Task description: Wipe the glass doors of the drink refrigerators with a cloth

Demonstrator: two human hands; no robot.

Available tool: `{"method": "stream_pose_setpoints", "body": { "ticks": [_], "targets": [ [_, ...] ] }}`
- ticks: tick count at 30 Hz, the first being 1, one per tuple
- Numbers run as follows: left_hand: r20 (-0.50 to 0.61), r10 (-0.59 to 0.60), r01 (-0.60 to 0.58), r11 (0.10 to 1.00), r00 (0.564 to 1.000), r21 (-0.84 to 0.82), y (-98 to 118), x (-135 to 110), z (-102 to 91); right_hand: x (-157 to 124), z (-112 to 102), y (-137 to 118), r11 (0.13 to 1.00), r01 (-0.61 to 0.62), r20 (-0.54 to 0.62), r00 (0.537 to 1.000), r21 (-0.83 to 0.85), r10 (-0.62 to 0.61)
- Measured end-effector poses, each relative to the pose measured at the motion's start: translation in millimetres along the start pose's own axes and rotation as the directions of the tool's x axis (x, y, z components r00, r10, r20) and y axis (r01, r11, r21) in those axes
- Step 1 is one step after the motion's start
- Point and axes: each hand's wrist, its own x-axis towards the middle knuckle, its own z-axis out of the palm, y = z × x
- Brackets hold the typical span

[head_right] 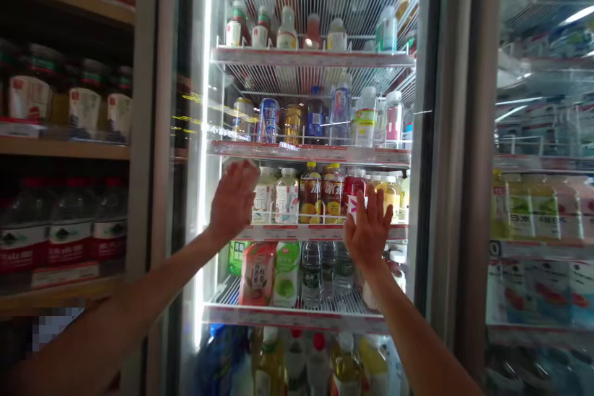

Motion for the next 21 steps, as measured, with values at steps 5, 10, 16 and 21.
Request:
{"method": "stream_pose_setpoints", "body": {
  "ticks": [5,10,16,21],
  "targets": [
    [0.136,0.241,-0.231,0.969,0.961,-0.085,0.6,5.3,-3.0,0.0,-0.1,1.6,1.000,0.012,0.014,1.000,0.003,-0.012],
    [-0.090,-0.234,0.234,0.972,0.968,-0.002,-0.7,18.8,-0.9,-1.2,1.6,-0.4,1.000,0.008,0.016,1.000,0.013,-0.008],
    [0.200,0.450,-0.427,0.892,0.870,-0.147,30.8,19.9,4.1,1.6,-7.9,5.1,0.998,0.043,0.026,0.999,0.040,-0.044],
    [-0.114,-0.229,0.229,0.973,0.967,-0.011,7.5,44.2,8.9,6.9,-18.7,10.8,0.998,0.052,0.035,0.998,0.040,-0.054]
  ]
}}
